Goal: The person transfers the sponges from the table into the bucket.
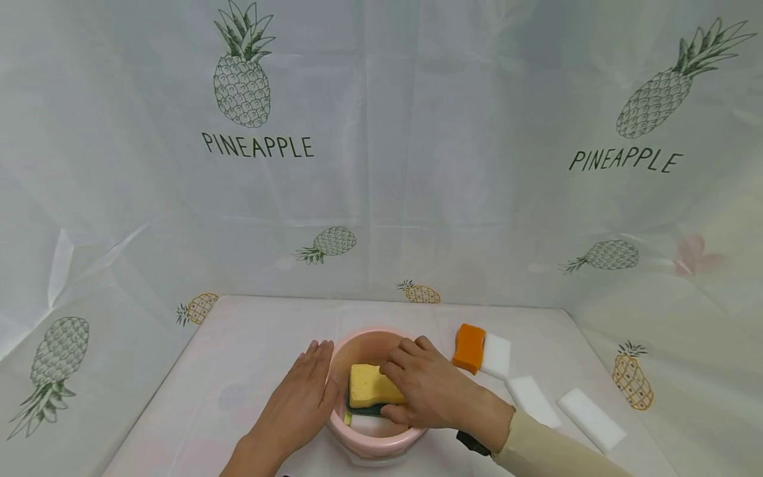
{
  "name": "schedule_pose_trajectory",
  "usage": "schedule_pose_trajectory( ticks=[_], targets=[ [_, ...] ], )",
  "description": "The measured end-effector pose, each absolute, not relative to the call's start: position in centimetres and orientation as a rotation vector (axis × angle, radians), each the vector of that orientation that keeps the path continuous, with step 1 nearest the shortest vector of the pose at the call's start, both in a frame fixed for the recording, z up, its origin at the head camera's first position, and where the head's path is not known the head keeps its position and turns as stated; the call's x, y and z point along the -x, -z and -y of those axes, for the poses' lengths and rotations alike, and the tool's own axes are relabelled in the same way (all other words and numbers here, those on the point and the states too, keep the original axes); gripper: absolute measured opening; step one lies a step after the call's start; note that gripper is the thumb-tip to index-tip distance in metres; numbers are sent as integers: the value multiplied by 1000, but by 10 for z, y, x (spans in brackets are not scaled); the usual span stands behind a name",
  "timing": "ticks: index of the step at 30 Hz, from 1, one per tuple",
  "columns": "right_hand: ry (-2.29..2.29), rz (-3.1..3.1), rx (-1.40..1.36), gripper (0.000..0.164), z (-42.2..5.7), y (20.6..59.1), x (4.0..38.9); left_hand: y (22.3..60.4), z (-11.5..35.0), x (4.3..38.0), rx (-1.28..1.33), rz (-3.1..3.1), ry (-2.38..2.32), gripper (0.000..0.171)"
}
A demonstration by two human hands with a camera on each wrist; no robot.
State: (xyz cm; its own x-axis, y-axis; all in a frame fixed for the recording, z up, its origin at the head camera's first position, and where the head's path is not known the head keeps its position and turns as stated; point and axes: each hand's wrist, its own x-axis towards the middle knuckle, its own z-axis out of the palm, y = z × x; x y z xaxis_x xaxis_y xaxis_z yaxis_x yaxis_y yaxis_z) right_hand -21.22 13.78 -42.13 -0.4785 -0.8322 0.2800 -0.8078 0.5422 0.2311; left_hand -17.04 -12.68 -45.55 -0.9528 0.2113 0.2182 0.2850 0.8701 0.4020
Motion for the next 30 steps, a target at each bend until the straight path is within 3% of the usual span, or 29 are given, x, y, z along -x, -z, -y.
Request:
schedule_pose_trajectory(
  ticks=[12,30],
  targets=[
    [-41,2325,-1163,38,-172,425,219,452,126,171,403,2893,632,59],
    [53,2354,-876,46,-296,437,231,444,125,171,457,2901,383,59]
  ],
)
